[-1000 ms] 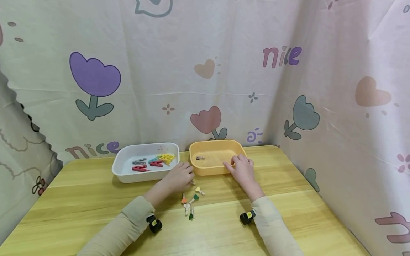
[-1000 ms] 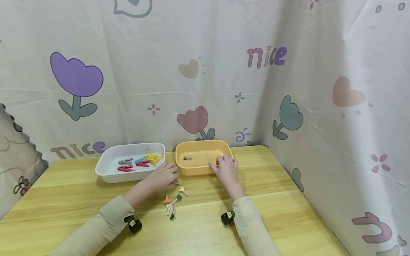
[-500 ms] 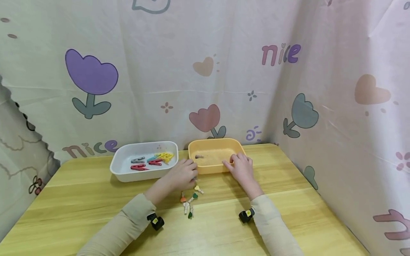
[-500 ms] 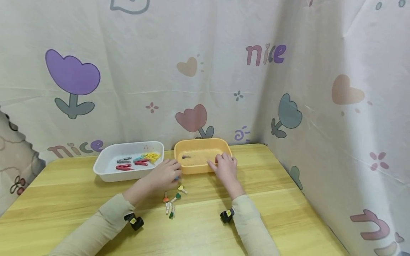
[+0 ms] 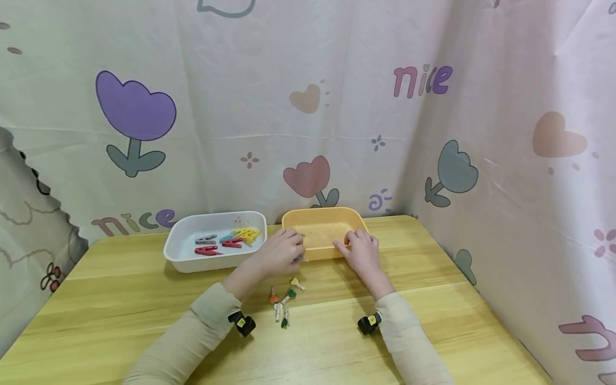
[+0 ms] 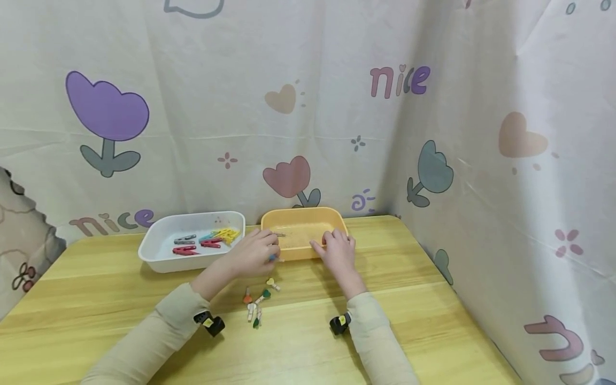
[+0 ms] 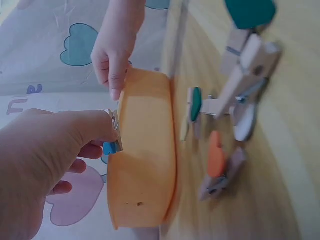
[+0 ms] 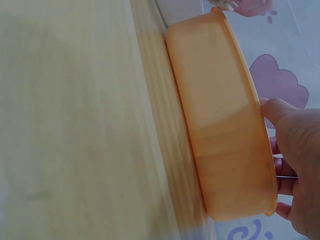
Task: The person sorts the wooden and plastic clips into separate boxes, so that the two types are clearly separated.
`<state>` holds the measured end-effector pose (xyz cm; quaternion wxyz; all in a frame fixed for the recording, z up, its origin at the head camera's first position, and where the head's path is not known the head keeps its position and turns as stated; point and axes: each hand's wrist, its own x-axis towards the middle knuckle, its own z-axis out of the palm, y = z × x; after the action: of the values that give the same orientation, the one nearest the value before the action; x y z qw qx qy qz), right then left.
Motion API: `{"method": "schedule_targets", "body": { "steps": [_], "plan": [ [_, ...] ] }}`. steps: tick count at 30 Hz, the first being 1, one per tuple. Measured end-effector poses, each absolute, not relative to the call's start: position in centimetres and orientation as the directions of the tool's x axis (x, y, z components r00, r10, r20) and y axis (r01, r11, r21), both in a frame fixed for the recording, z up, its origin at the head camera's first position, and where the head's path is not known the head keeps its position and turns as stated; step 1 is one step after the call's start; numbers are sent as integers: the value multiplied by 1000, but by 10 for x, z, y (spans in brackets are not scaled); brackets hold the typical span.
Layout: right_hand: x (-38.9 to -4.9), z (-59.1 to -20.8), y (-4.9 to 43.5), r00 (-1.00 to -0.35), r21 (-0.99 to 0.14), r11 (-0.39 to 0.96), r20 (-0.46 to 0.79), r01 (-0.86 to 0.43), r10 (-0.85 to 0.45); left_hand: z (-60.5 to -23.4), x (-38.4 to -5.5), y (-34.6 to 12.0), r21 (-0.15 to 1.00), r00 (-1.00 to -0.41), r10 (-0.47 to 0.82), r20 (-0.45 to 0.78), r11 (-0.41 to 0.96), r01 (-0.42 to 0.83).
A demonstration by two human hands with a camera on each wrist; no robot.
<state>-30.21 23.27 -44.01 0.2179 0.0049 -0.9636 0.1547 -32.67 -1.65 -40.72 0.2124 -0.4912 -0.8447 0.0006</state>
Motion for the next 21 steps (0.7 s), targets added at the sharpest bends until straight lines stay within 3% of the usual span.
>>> {"method": "schedule_targets", "body": {
  "steps": [8, 21],
  "plan": [
    [-302, -441, 233, -903, -293, 953, 425, -79, 56, -402, -341, -11, -223, -426, 792, 437, 555, 801],
    [-304, -443, 235, -902, -283, 956, 428, -75, 56, -393, -358, 1, -174, -479, 728, 490, 620, 765]
  ]
}}
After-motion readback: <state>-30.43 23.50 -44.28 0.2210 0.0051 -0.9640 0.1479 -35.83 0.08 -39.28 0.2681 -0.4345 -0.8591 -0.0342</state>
